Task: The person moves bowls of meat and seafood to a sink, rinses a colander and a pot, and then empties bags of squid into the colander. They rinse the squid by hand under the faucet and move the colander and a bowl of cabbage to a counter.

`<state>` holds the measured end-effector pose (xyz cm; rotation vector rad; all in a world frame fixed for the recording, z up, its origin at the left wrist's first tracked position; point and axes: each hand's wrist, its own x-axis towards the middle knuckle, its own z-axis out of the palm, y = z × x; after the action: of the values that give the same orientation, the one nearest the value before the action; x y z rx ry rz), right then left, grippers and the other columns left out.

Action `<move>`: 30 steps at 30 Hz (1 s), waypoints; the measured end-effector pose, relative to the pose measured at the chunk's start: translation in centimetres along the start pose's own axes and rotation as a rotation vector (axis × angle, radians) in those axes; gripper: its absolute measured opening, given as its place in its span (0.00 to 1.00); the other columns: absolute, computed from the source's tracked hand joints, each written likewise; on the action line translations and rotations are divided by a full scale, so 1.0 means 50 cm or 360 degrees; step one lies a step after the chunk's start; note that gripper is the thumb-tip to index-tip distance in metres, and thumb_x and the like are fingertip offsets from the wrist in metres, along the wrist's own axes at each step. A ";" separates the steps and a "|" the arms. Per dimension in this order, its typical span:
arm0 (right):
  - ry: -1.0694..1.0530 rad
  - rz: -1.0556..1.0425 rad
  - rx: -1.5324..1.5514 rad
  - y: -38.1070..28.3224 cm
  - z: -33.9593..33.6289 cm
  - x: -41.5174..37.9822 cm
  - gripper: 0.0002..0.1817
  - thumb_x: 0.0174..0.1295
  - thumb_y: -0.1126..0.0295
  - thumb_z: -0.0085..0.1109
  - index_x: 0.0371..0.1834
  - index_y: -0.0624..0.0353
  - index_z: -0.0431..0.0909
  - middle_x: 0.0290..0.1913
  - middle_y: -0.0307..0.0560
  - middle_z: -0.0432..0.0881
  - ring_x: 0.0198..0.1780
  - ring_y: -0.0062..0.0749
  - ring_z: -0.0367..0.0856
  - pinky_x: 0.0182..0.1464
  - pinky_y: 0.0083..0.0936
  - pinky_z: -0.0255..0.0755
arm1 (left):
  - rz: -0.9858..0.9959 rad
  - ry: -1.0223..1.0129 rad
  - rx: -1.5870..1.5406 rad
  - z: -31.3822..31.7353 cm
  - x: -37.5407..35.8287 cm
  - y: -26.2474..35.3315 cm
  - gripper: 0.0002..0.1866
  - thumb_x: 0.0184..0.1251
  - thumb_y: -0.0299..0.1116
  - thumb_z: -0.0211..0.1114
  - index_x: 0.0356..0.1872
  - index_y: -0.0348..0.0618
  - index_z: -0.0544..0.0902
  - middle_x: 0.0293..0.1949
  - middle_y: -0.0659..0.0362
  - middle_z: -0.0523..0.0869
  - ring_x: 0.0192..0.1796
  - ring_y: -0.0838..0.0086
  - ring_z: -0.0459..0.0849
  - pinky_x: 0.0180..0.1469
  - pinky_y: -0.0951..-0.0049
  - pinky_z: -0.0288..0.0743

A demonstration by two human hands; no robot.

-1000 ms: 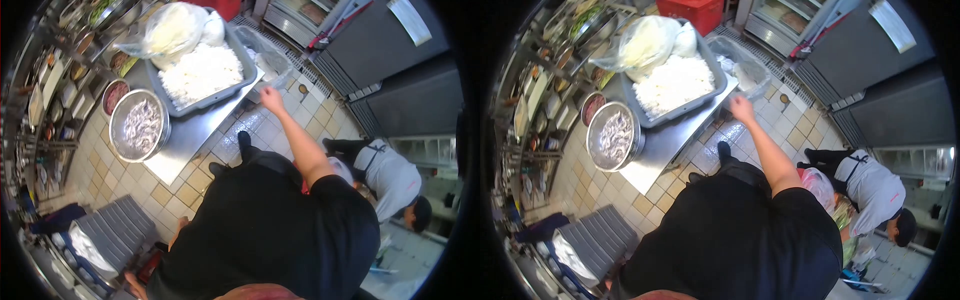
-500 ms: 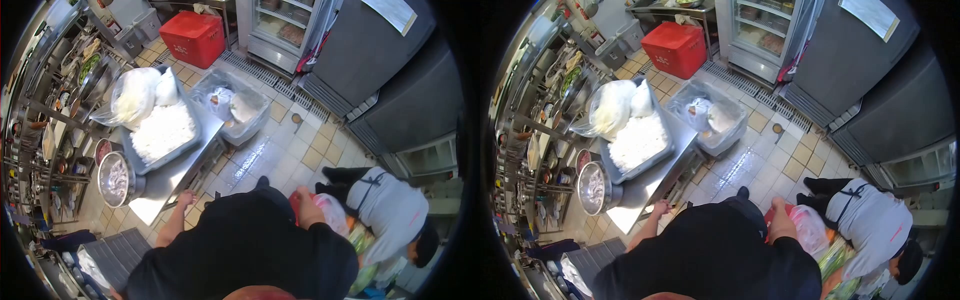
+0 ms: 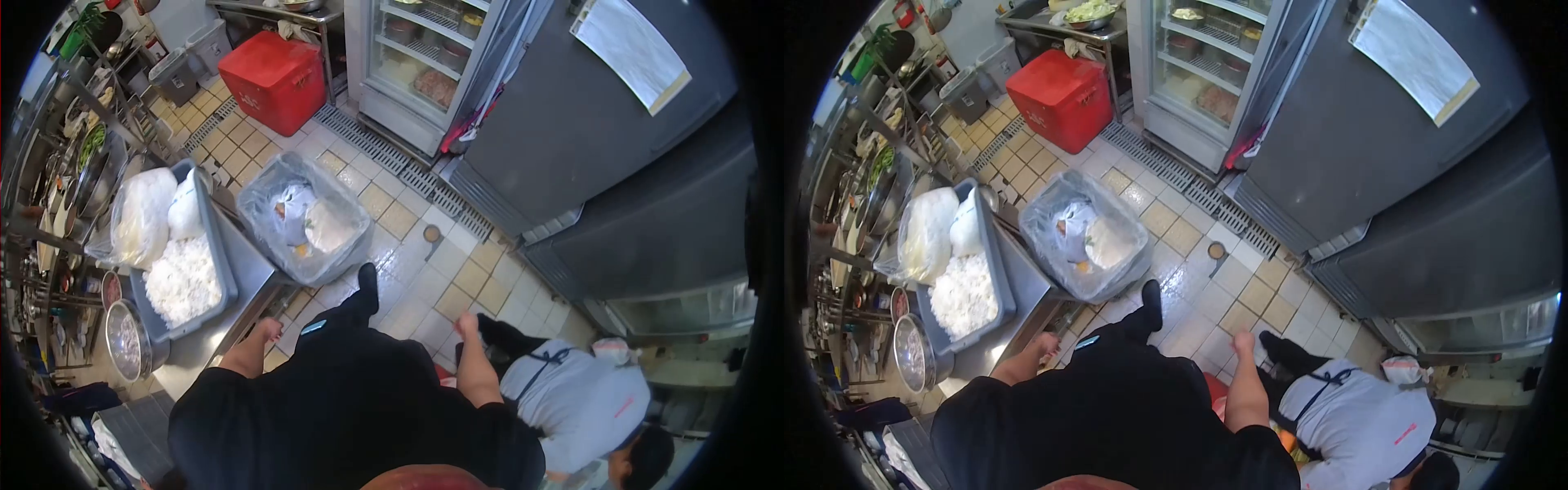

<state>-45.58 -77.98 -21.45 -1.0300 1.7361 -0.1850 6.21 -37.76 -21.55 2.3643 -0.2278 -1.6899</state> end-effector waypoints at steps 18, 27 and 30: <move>-0.0882 -0.0234 -0.1887 -0.320 -0.277 0.390 0.13 0.64 0.63 0.50 0.36 0.59 0.82 0.34 0.49 0.86 0.30 0.39 0.85 0.32 0.40 0.78 | 0.1121 0.0323 -0.0378 -0.208 0.262 1.175 0.14 0.66 0.39 0.58 0.40 0.38 0.85 0.32 0.51 0.87 0.32 0.68 0.86 0.36 0.66 0.80; -0.0086 0.0103 -0.0992 -0.946 0.002 0.821 0.20 0.63 0.61 0.43 0.33 0.64 0.83 0.33 0.55 0.85 0.31 0.39 0.85 0.39 0.38 0.78 | 0.0244 0.0015 0.0066 -0.102 0.352 0.854 0.19 0.71 0.43 0.54 0.38 0.35 0.84 0.29 0.51 0.87 0.23 0.64 0.85 0.25 0.62 0.80; -0.0615 -0.0326 -0.0439 -1.208 0.141 0.739 0.20 0.71 0.56 0.45 0.32 0.59 0.79 0.31 0.45 0.83 0.31 0.35 0.82 0.32 0.32 0.75 | -0.0083 -0.0278 -0.0060 -0.026 0.352 0.768 0.20 0.70 0.47 0.55 0.48 0.41 0.82 0.39 0.50 0.88 0.33 0.60 0.87 0.31 0.60 0.80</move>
<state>-9.33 -138.97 -16.06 -1.3476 1.3274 0.1237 13.32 -79.08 -26.74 2.2154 -0.1632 -1.9097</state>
